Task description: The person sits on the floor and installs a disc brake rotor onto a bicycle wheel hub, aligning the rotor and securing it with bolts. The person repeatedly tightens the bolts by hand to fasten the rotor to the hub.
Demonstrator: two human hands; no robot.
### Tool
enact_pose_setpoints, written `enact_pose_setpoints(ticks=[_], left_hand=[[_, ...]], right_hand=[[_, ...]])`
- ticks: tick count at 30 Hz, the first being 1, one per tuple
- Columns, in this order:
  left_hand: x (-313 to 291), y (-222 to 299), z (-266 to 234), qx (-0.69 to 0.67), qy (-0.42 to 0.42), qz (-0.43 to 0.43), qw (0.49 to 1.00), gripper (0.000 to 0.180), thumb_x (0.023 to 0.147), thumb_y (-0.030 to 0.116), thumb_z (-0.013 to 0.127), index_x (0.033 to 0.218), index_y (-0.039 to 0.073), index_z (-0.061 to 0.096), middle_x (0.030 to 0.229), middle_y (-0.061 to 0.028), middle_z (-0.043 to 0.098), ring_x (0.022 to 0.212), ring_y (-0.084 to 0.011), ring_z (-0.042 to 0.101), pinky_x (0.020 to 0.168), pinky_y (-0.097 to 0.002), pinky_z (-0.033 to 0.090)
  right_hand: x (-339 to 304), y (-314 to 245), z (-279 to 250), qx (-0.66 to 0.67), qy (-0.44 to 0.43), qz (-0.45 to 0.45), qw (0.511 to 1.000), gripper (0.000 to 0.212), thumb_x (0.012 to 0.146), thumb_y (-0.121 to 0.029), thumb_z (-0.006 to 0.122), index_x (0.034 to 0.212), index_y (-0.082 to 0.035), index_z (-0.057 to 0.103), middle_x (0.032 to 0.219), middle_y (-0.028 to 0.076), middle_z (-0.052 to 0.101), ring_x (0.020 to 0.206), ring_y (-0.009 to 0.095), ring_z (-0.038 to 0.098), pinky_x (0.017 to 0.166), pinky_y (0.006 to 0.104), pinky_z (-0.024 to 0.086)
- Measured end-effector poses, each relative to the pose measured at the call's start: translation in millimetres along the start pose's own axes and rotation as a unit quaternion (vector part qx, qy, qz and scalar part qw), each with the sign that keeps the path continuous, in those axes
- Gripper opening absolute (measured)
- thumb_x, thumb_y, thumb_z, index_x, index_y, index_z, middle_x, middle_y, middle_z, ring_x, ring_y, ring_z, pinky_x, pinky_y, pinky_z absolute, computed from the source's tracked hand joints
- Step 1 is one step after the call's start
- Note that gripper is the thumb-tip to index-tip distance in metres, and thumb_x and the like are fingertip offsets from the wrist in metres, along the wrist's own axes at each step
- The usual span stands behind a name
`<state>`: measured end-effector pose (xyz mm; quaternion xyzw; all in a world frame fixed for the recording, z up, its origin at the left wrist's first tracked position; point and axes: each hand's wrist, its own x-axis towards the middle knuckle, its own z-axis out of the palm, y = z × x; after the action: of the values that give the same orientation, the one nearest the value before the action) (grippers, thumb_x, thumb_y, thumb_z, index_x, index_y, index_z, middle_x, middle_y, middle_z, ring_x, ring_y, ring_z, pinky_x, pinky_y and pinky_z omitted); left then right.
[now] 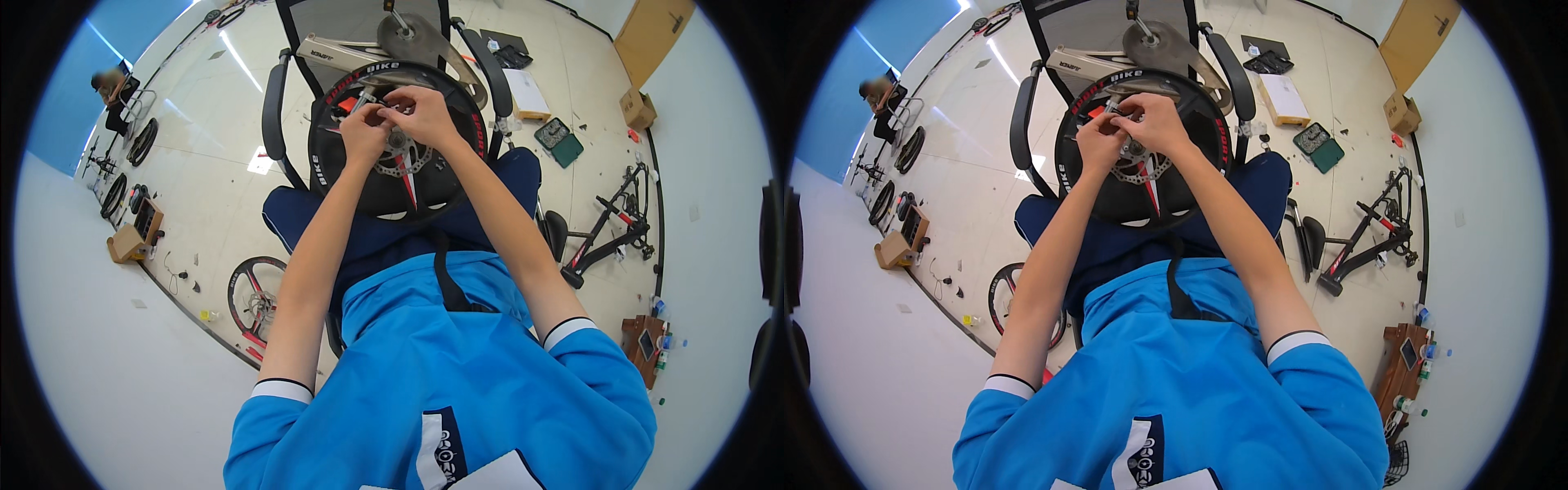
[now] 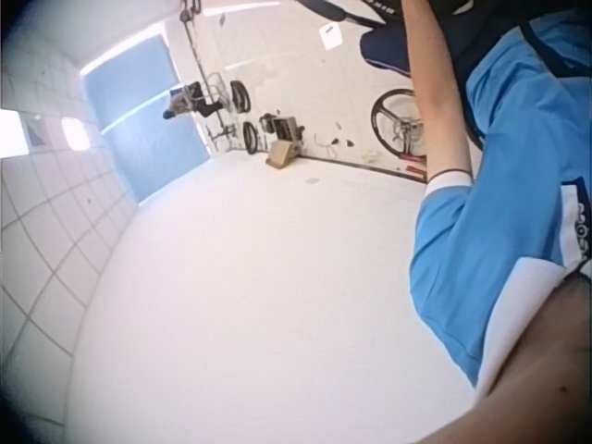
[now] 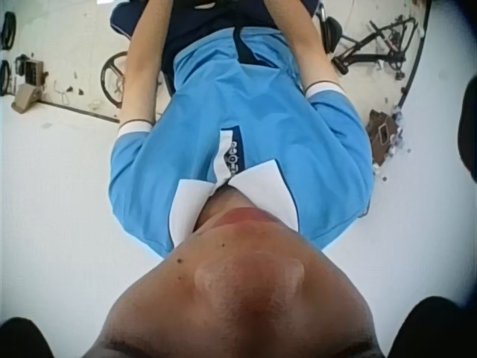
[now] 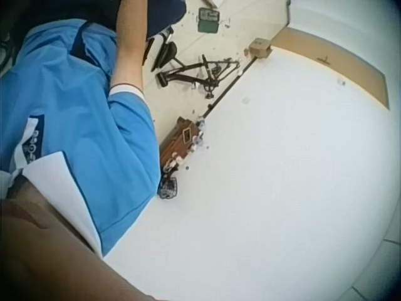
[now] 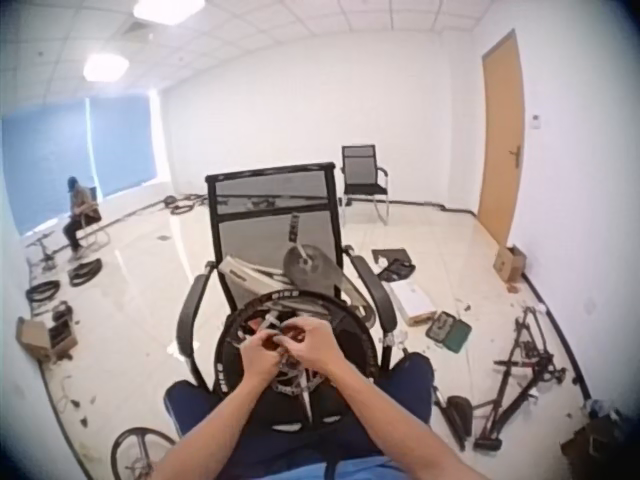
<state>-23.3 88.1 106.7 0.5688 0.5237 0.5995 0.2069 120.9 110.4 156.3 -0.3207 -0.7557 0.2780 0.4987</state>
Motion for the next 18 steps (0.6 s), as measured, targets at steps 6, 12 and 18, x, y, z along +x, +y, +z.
enact_pose_setpoints(ticks=[6, 12, 18], left_hand=[[8, -5, -6, -0.004, -0.069, 0.024, 0.997, 0.019, 0.078, 0.008, 0.074, 0.095, -0.001, 0.072, 0.081, -0.0059, 0.073, 0.073, -0.0082, 0.066, 0.066, -0.0248, 0.05], [6, -10, -14, 0.048, -0.133, 0.014, 0.99, 0.019, 0.083, 0.009, 0.072, 0.1, -0.001, 0.073, 0.08, -0.007, 0.074, 0.074, -0.0094, 0.067, 0.068, -0.0247, 0.052], [6, -20, -10, 0.029, -0.057, -0.015, 0.998, 0.018, 0.081, 0.011, 0.074, 0.095, -0.001, 0.074, 0.079, -0.0084, 0.074, 0.067, -0.0108, 0.068, 0.062, -0.0252, 0.053]], right_hand=[[23, 2, 1, -0.037, -0.082, 0.035, 0.995, 0.019, 0.076, -0.01, 0.075, 0.091, 0.0, 0.074, 0.08, 0.014, 0.073, 0.072, 0.021, 0.071, 0.069, 0.0294, 0.055], [22, 20, -4, -0.014, -0.145, -0.066, 0.987, 0.016, 0.079, -0.004, 0.072, 0.094, 0.001, 0.073, 0.085, 0.01, 0.073, 0.073, 0.016, 0.069, 0.07, 0.0268, 0.055], [7, 25, 4, 0.002, -0.09, 0.078, 0.993, 0.027, 0.074, -0.012, 0.078, 0.096, 0.002, 0.072, 0.087, 0.014, 0.073, 0.074, 0.019, 0.071, 0.069, 0.0291, 0.055]])
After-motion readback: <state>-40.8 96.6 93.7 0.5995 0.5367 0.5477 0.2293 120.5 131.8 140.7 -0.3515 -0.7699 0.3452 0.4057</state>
